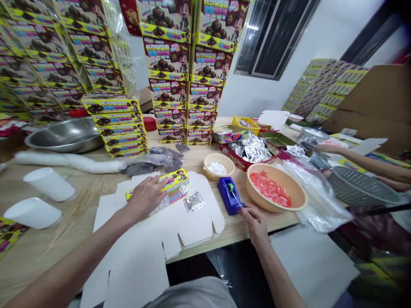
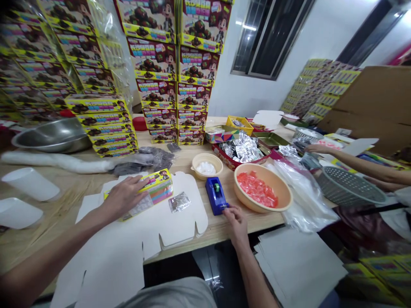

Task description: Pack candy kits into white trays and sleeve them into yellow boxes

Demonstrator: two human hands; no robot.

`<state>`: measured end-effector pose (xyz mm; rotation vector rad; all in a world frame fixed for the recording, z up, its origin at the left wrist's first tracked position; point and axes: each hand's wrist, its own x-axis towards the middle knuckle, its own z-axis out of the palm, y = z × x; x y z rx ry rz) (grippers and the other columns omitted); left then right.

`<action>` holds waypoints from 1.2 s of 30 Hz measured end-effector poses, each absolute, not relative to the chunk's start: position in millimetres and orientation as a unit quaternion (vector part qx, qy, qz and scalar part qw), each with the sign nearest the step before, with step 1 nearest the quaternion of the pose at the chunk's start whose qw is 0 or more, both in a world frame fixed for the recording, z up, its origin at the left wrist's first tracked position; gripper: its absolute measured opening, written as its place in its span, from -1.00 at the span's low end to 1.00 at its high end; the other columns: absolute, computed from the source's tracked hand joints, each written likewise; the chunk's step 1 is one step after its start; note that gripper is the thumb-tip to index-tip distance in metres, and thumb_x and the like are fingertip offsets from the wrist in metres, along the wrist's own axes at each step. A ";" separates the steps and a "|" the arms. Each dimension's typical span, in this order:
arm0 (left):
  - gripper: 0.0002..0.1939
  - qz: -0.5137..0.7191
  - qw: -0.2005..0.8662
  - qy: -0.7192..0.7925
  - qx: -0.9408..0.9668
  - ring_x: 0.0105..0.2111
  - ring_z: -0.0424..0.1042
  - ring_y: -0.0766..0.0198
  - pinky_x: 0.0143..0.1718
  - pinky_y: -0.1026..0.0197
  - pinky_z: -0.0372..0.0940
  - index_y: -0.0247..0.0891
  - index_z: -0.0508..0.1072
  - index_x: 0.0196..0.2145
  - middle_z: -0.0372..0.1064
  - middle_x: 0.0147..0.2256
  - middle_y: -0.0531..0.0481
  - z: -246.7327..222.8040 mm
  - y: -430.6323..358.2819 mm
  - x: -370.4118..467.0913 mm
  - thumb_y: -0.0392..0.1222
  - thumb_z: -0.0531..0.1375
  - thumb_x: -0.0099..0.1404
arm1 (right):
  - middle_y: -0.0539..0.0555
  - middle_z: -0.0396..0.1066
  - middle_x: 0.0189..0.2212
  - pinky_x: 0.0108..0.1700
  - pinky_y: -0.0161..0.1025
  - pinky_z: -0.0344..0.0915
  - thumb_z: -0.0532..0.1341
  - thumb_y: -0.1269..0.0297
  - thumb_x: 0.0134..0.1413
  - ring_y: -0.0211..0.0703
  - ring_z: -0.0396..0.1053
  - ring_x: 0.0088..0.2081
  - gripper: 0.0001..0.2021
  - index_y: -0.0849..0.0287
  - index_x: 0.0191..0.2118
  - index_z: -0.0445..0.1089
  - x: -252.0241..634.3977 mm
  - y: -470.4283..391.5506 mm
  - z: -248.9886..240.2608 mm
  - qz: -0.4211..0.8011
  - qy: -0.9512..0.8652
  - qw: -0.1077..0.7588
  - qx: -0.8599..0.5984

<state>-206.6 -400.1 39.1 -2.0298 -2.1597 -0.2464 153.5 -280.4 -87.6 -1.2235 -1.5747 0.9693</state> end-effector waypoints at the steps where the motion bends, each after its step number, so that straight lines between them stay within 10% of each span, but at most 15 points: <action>1: -0.61 -0.073 0.084 -0.725 -0.679 -0.10 0.31 0.03 -0.15 0.08 0.28 -0.21 0.34 0.06 0.34 -0.09 -0.17 39.8 -399.6 -206.2 -0.15 0.05 0.29 | 0.18 0.29 -0.18 -0.03 -0.04 0.26 0.18 0.01 0.01 0.01 0.27 -0.06 -0.67 0.20 -0.48 0.42 156.0 -283.4 -92.2 0.374 -0.637 0.450 -0.502; 21: -0.65 -0.092 0.140 -0.706 -0.688 -0.10 0.26 0.01 -0.09 0.00 0.21 -0.30 0.30 0.04 0.25 -0.04 -0.27 31.6 -420.7 -169.7 -0.27 -0.03 0.32 | -0.03 0.26 -0.71 -0.61 -0.37 0.15 0.27 -0.01 -0.07 -0.36 0.18 -0.68 -0.60 0.24 -0.62 0.31 -51.7 -338.5 -14.4 0.672 -0.511 0.403 -0.353; 28: -0.42 -0.075 0.084 -0.767 -0.632 -0.13 0.31 -0.11 -0.16 -0.06 0.19 -0.40 0.26 0.04 0.34 -0.15 -0.36 46.1 -388.8 -173.9 0.15 -0.05 0.30 | -0.06 0.27 -0.65 -0.55 -0.38 0.30 0.35 -0.01 -0.26 -0.36 0.24 -0.60 -0.62 0.25 -0.56 0.35 -57.7 -326.9 -11.1 0.747 -0.481 0.338 -0.310; 36: -0.48 -0.026 0.069 -0.782 -0.619 -0.23 0.40 0.00 -0.26 0.10 0.26 -0.43 0.32 -0.17 0.36 -0.23 -0.32 45.8 -364.8 -180.4 0.15 -0.07 0.32 | 0.05 0.40 -0.47 -0.53 -0.35 0.24 0.34 0.04 -0.24 -0.29 0.26 -0.52 -0.63 0.23 -0.35 0.44 14.0 -320.9 -15.8 0.704 -0.490 0.329 -0.396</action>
